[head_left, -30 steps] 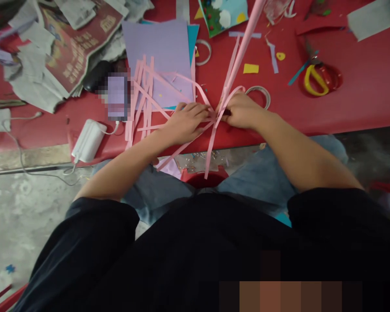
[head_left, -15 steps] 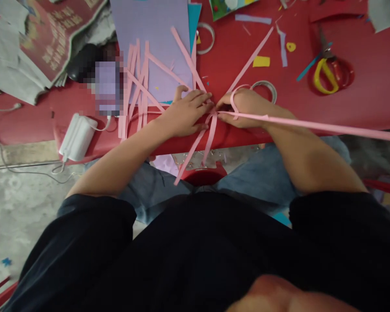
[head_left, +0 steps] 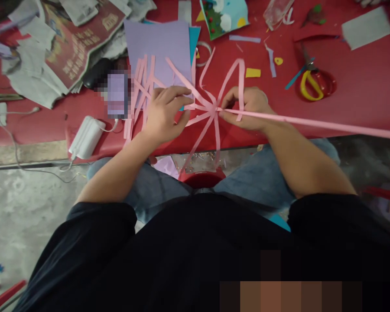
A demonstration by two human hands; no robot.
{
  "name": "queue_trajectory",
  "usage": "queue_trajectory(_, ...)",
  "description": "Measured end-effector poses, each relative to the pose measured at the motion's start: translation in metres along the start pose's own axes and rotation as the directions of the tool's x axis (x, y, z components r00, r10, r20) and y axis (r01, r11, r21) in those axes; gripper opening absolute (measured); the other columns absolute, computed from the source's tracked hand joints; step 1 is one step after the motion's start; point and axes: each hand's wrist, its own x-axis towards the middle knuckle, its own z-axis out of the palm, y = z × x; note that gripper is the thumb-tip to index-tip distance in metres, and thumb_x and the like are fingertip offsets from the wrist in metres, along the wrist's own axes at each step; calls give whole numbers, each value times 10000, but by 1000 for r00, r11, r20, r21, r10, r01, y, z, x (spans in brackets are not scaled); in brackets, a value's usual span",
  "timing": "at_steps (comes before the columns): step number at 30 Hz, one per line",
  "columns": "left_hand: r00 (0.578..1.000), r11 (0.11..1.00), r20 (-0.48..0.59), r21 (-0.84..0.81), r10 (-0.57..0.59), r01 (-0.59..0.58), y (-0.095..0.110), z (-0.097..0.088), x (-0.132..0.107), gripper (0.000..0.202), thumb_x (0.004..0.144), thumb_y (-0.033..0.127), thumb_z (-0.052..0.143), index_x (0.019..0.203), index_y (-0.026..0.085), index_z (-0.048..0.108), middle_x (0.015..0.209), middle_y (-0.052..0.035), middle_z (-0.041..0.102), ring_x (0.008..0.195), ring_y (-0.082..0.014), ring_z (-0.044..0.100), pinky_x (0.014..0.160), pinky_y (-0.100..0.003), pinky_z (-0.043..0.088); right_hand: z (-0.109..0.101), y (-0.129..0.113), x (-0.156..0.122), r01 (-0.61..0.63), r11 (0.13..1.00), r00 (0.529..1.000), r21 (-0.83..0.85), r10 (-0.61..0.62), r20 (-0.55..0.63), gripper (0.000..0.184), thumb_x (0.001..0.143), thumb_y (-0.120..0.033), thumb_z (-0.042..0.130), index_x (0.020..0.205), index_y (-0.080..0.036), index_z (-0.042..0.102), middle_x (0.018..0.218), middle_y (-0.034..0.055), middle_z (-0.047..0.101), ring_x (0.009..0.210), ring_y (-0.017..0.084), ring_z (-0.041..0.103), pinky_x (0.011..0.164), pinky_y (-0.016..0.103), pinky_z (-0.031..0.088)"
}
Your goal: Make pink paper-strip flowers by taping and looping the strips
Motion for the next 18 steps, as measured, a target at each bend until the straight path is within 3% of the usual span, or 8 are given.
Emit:
queue_trajectory(3, 993, 997, -109, -67, -51, 44, -9, -13, -2, 333, 1082, 555, 636, 1212, 263, 728, 1348, -92, 790, 1310, -301, 704, 1250, -606, 457, -2, -4, 0, 12, 997, 999, 81, -9, -32, 193, 930, -472, 904, 964, -302, 819, 986, 44, 810, 865, 220, 634, 840, 425, 542)
queue_trajectory(5, 978, 987, -179, -134, -110, 87, -17, -19, 0, 372, 1077, 599, 643, 1165, 252, 744, 1224, -91, 807, 1217, -285, 735, 1188, -568, 527, -3, -5, 2, 6, 973, 999, 230, 4, -44, 233, 872, -485, 970, 963, -308, 848, 982, 29, 813, 858, 203, 631, 833, 402, 536)
queue_trajectory(8, 961, 973, -220, -197, -166, 122, -22, -23, 2, 341, 1089, 548, 621, 1159, 248, 769, 1161, -94, 808, 1106, -249, 762, 1077, -484, 607, 3, -5, 4, 9, 877, 995, 480, 40, -93, 276, 771, -433, 1049, 915, -300, 854, 906, -4, 781, 809, 156, 636, 760, 335, 531)
queue_trajectory(10, 965, 972, -210, -206, -156, 112, -20, -23, 2, 293, 1089, 478, 611, 1180, 251, 773, 1169, -94, 809, 1089, -230, 762, 1045, -448, 625, 10, -6, 5, 6, 833, 991, 554, 69, -114, 313, 760, -470, 1043, 907, -298, 827, 834, -25, 733, 741, 135, 626, 695, 306, 526)
queue_trajectory(14, 982, 979, -159, -190, -100, 69, -12, -25, 2, 274, 1063, 477, 640, 1175, 250, 746, 1178, -111, 796, 1114, -253, 747, 1068, -480, 634, 26, -12, 5, -120, 699, 964, 705, 251, -84, 472, 715, -619, 1019, 865, -283, 725, 761, -40, 657, 653, 140, 581, 630, 312, 557)
queue_trajectory(16, 981, 984, -182, -172, -67, 36, -9, -26, 2, 317, 1044, 565, 672, 1111, 259, 725, 1134, -117, 771, 1087, -275, 735, 1049, -517, 640, 32, -18, 4, -168, 605, 931, 779, 358, -77, 497, 700, -629, 1010, 858, -276, 698, 767, -37, 644, 638, 139, 564, 603, 312, 558)
queue_trajectory(18, 977, 987, -211, -161, -28, -6, -6, -29, 6, 416, 1003, 684, 704, 1054, 271, 701, 1075, -118, 732, 1054, -297, 722, 1020, -560, 646, 36, -26, 3, -183, 571, 912, 800, 403, -79, 491, 720, -636, 986, 855, -275, 681, 759, -35, 623, 638, 144, 558, 589, 311, 555)
